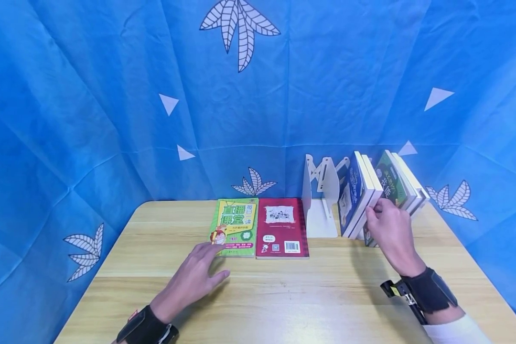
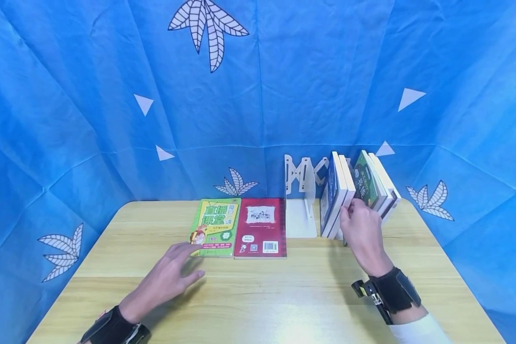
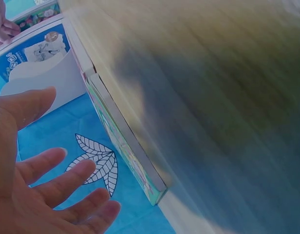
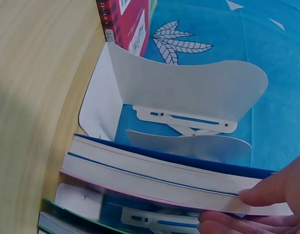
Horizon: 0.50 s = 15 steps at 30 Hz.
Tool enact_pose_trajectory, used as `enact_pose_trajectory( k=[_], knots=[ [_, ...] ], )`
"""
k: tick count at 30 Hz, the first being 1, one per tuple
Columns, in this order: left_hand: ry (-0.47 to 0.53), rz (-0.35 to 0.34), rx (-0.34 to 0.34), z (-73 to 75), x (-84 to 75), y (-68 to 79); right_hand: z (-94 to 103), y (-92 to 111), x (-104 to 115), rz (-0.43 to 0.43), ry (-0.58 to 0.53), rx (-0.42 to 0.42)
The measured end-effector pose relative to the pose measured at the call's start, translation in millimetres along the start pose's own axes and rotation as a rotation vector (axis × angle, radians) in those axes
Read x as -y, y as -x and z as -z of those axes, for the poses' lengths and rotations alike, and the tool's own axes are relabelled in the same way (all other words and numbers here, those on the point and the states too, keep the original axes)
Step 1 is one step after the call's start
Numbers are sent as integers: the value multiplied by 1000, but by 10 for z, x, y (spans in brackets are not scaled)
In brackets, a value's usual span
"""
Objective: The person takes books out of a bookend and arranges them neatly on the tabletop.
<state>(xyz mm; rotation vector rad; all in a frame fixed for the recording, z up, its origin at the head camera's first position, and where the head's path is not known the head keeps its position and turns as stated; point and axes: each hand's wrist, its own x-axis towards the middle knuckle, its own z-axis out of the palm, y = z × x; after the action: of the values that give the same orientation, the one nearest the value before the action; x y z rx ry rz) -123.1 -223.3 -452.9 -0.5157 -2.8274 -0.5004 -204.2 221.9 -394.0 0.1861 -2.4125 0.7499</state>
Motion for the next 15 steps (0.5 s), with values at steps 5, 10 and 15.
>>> enact_pose_trajectory(
  k=[5,10,15],
  knots=[
    [2,-7,-9,3,-8,4,22,29,15,7,1,-4],
    [9,-8,-3,13,-20,9,58,54,26,-1,9,-8],
    [18,-10,1,30,-36,14,90,82,33,-10,22,-18]
  ],
)
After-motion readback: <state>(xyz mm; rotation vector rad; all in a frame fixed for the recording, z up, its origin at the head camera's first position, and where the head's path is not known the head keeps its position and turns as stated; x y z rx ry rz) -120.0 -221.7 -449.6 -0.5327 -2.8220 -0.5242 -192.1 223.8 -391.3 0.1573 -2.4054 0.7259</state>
